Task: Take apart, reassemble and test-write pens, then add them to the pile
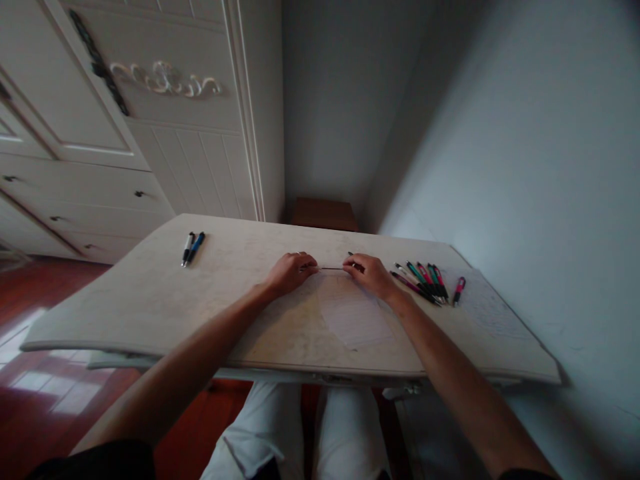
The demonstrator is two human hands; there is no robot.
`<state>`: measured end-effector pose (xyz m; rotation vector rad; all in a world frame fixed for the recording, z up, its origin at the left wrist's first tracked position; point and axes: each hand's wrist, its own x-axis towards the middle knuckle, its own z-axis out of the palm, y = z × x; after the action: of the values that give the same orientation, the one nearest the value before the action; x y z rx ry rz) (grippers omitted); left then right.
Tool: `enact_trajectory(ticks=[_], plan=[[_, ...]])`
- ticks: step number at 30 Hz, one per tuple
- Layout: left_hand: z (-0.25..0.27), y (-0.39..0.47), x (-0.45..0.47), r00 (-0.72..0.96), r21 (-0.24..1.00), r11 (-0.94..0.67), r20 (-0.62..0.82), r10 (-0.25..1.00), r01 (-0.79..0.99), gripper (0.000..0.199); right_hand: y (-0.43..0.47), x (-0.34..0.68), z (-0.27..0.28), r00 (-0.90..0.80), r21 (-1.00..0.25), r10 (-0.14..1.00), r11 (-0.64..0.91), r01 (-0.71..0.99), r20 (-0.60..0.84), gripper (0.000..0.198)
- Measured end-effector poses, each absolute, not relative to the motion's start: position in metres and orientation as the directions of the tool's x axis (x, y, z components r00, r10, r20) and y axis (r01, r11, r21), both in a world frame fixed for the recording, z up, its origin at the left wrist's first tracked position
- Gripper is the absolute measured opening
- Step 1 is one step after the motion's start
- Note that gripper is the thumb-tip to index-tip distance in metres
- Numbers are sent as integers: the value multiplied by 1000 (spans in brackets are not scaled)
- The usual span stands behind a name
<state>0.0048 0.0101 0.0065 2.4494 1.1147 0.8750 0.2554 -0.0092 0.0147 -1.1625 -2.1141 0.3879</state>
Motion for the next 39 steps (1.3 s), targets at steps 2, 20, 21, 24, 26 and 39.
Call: enact_trajectory(ticks=[2,20,21,24,26,39], plan=[[6,10,5,518,503,-656,405,754,562,17,-9,255,14,-378,-551,827,561,618,417,14],[4,10,5,546,531,-677,408,732,510,16,-9,251,6,-423,-607,816,576,547,393,16],[4,10,5,548,531,-677,407,731,509,16,-9,250,6,-428,-610,814,579,541,393,17],[4,10,5,546,526,-676,406,733,516,16,-12,248,7,-434,-615,803,593,519,408,21],[4,9,5,546,519,-678,407,732,521,17,-13,246,7,-431,-613,795,604,509,426,22],[4,6,5,571,489,-720,444,691,491,15,-16,242,4,-466,-584,776,629,513,426,27]])
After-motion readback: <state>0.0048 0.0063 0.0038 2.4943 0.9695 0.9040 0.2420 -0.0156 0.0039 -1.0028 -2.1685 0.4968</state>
